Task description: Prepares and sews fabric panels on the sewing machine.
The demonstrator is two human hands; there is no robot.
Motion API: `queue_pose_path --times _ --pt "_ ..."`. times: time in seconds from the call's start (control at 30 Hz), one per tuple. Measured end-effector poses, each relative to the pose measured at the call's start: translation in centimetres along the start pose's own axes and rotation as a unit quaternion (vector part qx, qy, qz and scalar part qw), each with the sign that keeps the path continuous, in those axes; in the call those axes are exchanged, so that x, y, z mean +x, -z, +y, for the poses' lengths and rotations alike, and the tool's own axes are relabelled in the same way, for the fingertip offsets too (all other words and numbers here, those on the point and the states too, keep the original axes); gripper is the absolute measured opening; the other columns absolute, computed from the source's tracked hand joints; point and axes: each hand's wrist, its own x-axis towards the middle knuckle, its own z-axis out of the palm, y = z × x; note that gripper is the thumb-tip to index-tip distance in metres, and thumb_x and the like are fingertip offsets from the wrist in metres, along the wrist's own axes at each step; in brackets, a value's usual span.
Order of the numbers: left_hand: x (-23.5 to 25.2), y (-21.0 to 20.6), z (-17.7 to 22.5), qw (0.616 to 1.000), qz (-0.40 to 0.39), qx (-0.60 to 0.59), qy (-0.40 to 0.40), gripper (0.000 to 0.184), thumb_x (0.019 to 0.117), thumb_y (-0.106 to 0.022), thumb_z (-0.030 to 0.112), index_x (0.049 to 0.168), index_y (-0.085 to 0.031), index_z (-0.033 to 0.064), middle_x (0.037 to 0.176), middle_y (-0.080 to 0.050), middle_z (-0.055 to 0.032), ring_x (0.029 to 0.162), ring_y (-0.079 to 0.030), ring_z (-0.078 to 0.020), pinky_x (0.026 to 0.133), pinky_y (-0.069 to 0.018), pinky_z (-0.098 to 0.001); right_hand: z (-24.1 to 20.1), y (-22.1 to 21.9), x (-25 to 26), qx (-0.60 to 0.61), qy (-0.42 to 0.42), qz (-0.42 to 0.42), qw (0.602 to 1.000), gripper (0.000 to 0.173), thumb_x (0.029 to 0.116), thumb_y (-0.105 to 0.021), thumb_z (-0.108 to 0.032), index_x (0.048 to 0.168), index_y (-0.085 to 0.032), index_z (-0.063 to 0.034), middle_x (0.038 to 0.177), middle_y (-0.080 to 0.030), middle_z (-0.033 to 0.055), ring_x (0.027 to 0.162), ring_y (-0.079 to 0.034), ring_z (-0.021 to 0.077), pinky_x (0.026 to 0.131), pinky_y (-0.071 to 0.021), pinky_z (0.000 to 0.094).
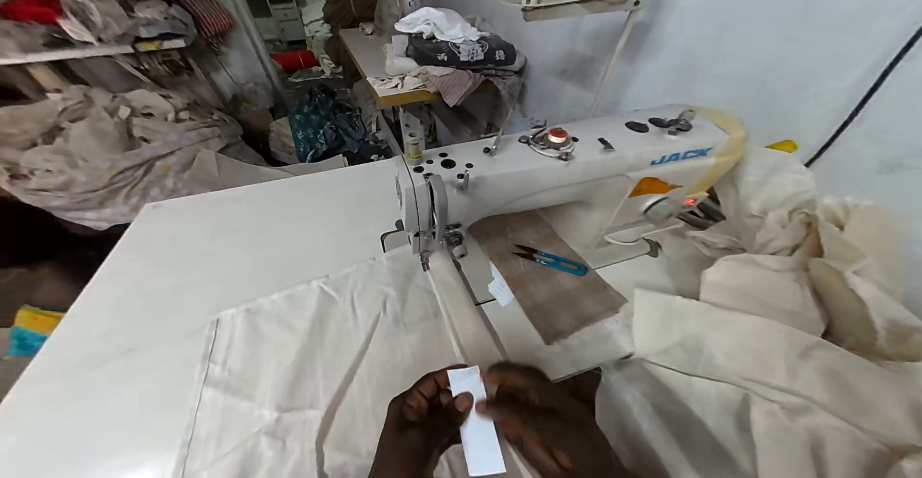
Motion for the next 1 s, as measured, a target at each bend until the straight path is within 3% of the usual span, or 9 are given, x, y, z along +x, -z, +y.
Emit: queue_pose_path --times 0.1,0.17,0.2,0.27,0.33,0.57,0.83,0.9,1.0 --pt "-0.6 -0.1 -0.7 0.999 -0.011 -0.04 0.004 0.023 0.1017 -0.048 -0.002 0.096 -0.069 0.0052 0.08 -0.072 0.0023 0.072 -0.069 -0.0039 0.072 -0.0587 -0.0228 -0.4 -1.0 -0.9 0.052 0.049 -0.039 0.997 0.014 0.0994 -0.062 -0.005 0.093 -0.071 0.0032 0.102 -0.069 0.0178 0.1 -0.065 0.0163 0.094 -0.0493 0.0172" --pt "-0.8 -0.6 -1.0 1.0 0.004 -0.027 -0.015 0.028 0.1043 -0.044 0.002 0.093 -0.069 0.0085 0.077 -0.07 0.0059 0.069 -0.065 -0.0001 0.068 -0.0553 -0.0189 -0.9 -1.5 -1.0 0.107 -0.015 -0.008 0.994 0.019 0.0998 -0.062 -0.007 0.092 -0.072 0.0078 0.097 -0.07 0.0172 0.096 -0.067 0.011 0.089 -0.0511 0.0157" --pt "-0.9 -0.8 -1.0 0.999 0.015 -0.031 -0.023 0.03 0.1046 -0.043 0.002 0.093 -0.069 0.0085 0.078 -0.071 0.0062 0.072 -0.066 -0.0006 0.071 -0.0561 -0.0199 -1.2 -1.8 -1.0 0.135 -0.068 0.029 0.988 0.018 0.0986 -0.063 -0.005 0.094 -0.072 0.0098 0.095 -0.071 0.0143 0.091 -0.067 0.0054 0.084 -0.0529 0.0145" --pt "-1.5 -1.2 -1.0 0.997 0.022 -0.064 -0.043 0.033 0.1033 -0.039 -0.003 0.095 -0.07 0.0062 0.084 -0.075 0.0039 0.081 -0.072 -0.0052 0.083 -0.0603 -0.026 -1.7 -2.2 -0.6 0.204 -0.174 0.106 0.957 0.013 0.0945 -0.065 0.0 0.104 -0.068 0.0077 0.09 -0.07 -0.0002 0.075 -0.064 -0.0033 0.067 -0.0544 0.0145" --pt "-2.0 -1.3 -1.3 0.994 0.02 -0.083 -0.064 0.035 0.1028 -0.039 -0.005 0.098 -0.072 0.0044 0.087 -0.077 0.0025 0.085 -0.074 -0.0073 0.088 -0.0608 -0.0287 -2.3 -2.0 -0.1 0.248 -0.238 0.128 0.93 0.029 0.0914 -0.067 0.002 0.119 -0.059 0.0038 0.084 -0.067 -0.0088 0.069 -0.062 -0.0029 0.061 -0.053 0.0171" --pt "-2.7 -1.3 -1.4 0.995 0.016 -0.066 -0.074 0.036 0.1032 -0.04 -0.003 0.097 -0.075 0.0071 0.088 -0.077 0.004 0.085 -0.074 -0.0054 0.088 -0.0606 -0.028 -2.6 -2.0 -0.2 0.255 -0.242 0.108 0.93 0.032 0.0912 -0.067 0.003 0.122 -0.059 0.0028 0.08 -0.064 -0.0124 0.07 -0.06 -0.0046 0.065 -0.0514 0.0156" --pt "-2.6 -1.2 -1.5 0.995 -0.004 -0.048 -0.082 0.032 0.1027 -0.045 -0.002 0.098 -0.076 0.0076 0.092 -0.078 0.0054 0.09 -0.073 -0.005 0.093 -0.0593 -0.0299 -1.9 -1.6 -0.3 0.255 -0.233 0.098 0.933 0.017 0.0915 -0.068 0.001 0.108 -0.067 -0.0004 0.082 -0.067 -0.0104 0.072 -0.061 -0.0053 0.065 -0.0523 0.0151" --pt "-2.6 -0.8 -1.6 0.996 -0.031 -0.022 -0.082 0.034 0.1054 -0.04 0.002 0.107 -0.073 0.0038 0.099 -0.077 0.0052 0.095 -0.072 -0.0046 0.099 -0.0563 -0.0312 -1.3 -1.5 -0.4 0.239 -0.225 0.093 0.94 0.009 0.091 -0.069 0.0 0.1 -0.069 -0.0005 0.086 -0.071 -0.0072 0.074 -0.062 -0.0061 0.067 -0.0525 0.014" --pt "-2.9 0.3 -1.1 0.991 -0.121 -0.049 0.006 0.047 0.1115 -0.024 0.019 0.134 -0.058 -0.0041 0.131 -0.069 -0.0026 0.117 -0.066 -0.0095 0.108 -0.0492 -0.0339 0.8 -0.2 -0.5 0.227 -0.145 0.037 0.962 0.008 0.0918 -0.073 -0.013 0.089 -0.074 -0.0051 0.093 -0.066 -0.0055 0.091 -0.06 -0.0061 0.081 -0.0509 0.0107"
